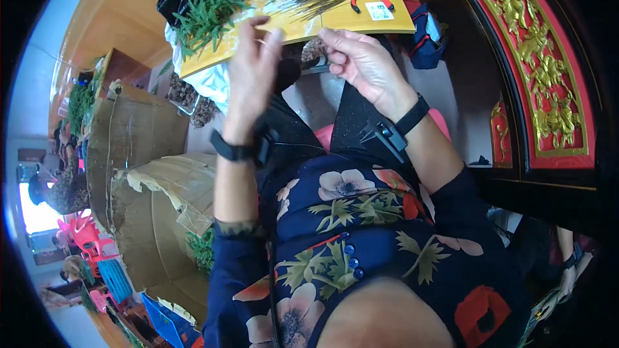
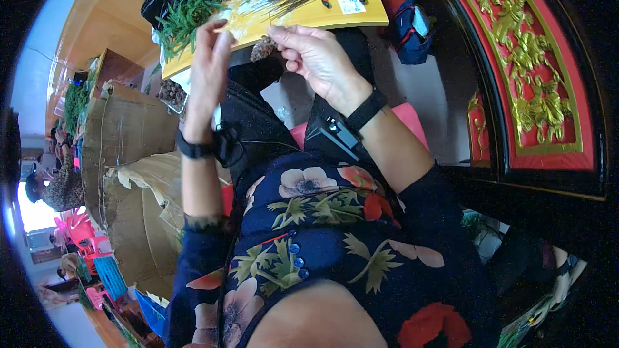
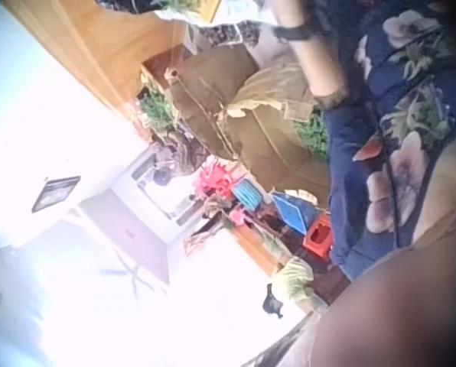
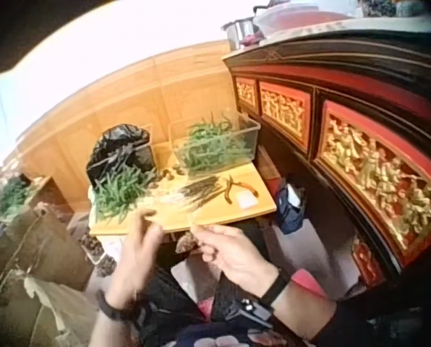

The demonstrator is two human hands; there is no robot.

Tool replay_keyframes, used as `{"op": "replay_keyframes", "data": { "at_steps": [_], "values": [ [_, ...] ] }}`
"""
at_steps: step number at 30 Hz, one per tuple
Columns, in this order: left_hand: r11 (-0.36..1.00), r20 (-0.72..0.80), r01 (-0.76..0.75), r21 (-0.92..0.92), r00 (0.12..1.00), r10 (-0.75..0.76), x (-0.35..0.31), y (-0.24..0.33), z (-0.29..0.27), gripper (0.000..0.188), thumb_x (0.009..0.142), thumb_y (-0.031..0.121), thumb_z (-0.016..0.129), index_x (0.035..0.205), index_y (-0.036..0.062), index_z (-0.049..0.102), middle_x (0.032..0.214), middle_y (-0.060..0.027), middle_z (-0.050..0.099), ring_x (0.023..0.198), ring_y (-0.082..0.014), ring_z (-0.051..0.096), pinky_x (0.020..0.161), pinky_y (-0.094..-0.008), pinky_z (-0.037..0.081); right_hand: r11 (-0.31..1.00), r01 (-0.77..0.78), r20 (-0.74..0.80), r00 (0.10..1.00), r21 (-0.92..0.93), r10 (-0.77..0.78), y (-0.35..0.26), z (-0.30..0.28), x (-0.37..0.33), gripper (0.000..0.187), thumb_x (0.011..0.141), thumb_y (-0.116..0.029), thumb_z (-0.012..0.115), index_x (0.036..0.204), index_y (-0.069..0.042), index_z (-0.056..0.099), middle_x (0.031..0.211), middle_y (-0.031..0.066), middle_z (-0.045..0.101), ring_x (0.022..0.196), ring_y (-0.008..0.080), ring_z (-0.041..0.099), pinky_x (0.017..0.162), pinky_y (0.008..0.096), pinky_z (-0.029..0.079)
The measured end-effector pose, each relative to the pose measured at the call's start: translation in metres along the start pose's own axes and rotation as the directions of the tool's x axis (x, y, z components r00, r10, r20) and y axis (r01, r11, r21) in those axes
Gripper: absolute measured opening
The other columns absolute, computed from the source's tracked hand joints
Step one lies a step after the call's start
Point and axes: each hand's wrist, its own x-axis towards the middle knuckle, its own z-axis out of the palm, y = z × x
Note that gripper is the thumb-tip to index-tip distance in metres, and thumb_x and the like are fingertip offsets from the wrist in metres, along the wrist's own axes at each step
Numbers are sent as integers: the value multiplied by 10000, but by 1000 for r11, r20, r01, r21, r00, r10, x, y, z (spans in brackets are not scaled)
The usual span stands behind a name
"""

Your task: Assembling small artificial plant decorations using green sprigs and wire components.

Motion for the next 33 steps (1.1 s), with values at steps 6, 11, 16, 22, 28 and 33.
{"op": "replay_keyframes", "data": {
  "at_steps": [6,11,16,22,28,33],
  "values": [
    [431,140,-302,850,919,368,95,-132,-66,196,842,97,491,1012,27,559,957,-149,585,840,-301,593,705,-398,477,998,-50,-9,999,-48,50,5,-5,9,223,860,-186,646,1011,-27,602,747,-50,511,624,27,441,551,177,376],
    [226,381,-428,875,897,223,134,-176,-71,144,789,66,499,922,55,555,906,-149,564,822,-324,596,692,-426,483,994,-88,-43,995,-66,85,6,-10,11,238,858,-187,649,1025,-23,602,764,-47,526,624,23,434,538,170,366],
    [43,426,-443,896,882,203,159,-193,-78,50,801,103,509,787,78,549,853,-132,546,790,-300,598,611,-408,487,989,-127,-28,992,-70,126,12,-13,17,249,859,-183,646,1042,-21,601,781,-48,537,621,18,420,530,166,355],
    [200,186,-297,934,879,438,178,-135,-79,77,793,95,526,789,47,586,872,-143,550,749,-304,600,598,-365,495,995,-98,-32,995,-28,97,13,-30,20,228,855,-178,649,1013,-19,604,775,-49,529,609,18,412,523,162,344],
    [762,-284,-190,619,850,443,163,-72,-89,164,847,147,546,857,7,631,779,-101,572,671,-218,579,590,-304,467,986,-165,-26,986,5,165,22,-36,19,199,851,-172,653,977,-25,608,749,-51,510,581,21,403,517,158,333],
    [859,-255,-59,-508,963,-84,112,-30,-62,151,855,148,631,868,-2,637,662,-8,559,631,-75,509,591,-220,407,989,-144,-63,988,-40,142,19,-30,15,161,850,-156,646,942,-23,637,715,-57,534,557,11,415,456,155,314]
  ]
}}
